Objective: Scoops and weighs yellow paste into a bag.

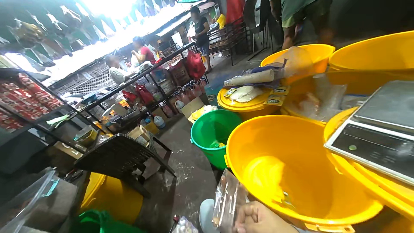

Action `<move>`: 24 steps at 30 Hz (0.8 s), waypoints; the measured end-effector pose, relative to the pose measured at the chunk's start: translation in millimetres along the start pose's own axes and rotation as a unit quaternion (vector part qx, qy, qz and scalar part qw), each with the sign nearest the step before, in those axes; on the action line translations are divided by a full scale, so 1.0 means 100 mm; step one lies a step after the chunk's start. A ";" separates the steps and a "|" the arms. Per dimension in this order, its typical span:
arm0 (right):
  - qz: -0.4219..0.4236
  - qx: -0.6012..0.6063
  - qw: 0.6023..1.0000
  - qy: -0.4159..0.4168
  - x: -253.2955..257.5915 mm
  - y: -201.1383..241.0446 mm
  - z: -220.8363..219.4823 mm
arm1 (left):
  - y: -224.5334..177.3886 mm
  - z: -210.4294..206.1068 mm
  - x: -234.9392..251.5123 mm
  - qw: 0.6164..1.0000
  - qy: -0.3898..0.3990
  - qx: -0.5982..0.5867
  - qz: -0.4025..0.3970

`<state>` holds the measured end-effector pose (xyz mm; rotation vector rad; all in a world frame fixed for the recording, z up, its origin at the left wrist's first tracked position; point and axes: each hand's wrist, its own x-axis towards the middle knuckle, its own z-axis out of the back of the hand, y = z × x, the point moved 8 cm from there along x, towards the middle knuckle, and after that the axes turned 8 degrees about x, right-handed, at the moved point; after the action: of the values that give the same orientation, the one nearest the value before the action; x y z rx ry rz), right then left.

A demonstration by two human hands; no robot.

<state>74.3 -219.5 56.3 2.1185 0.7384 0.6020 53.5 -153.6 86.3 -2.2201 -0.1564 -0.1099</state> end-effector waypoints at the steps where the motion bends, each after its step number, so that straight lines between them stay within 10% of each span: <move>1: 0.008 0.002 1.000 -0.004 0.00 0.01 0.01 | 0.03 -0.03 0.05 0.999 0.009 -0.034 0.001; 11: 0.143 0.036 0.982 -0.118 -0.02 0.27 0.49 | 0.20 0.13 0.25 0.981 0.130 -0.119 -0.078; 19: 0.183 -0.074 0.974 -0.111 -0.02 0.31 0.52 | 0.24 0.25 0.23 0.973 0.078 -0.211 -0.046; 24: 0.398 -0.357 0.837 -0.117 -0.21 0.70 0.45 | 0.26 0.29 0.18 0.987 0.132 -0.070 -0.058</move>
<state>108.9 -293.2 83.6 1.6466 -0.5162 0.8532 75.6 -145.4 50.5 -2.3109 -0.1344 -0.4900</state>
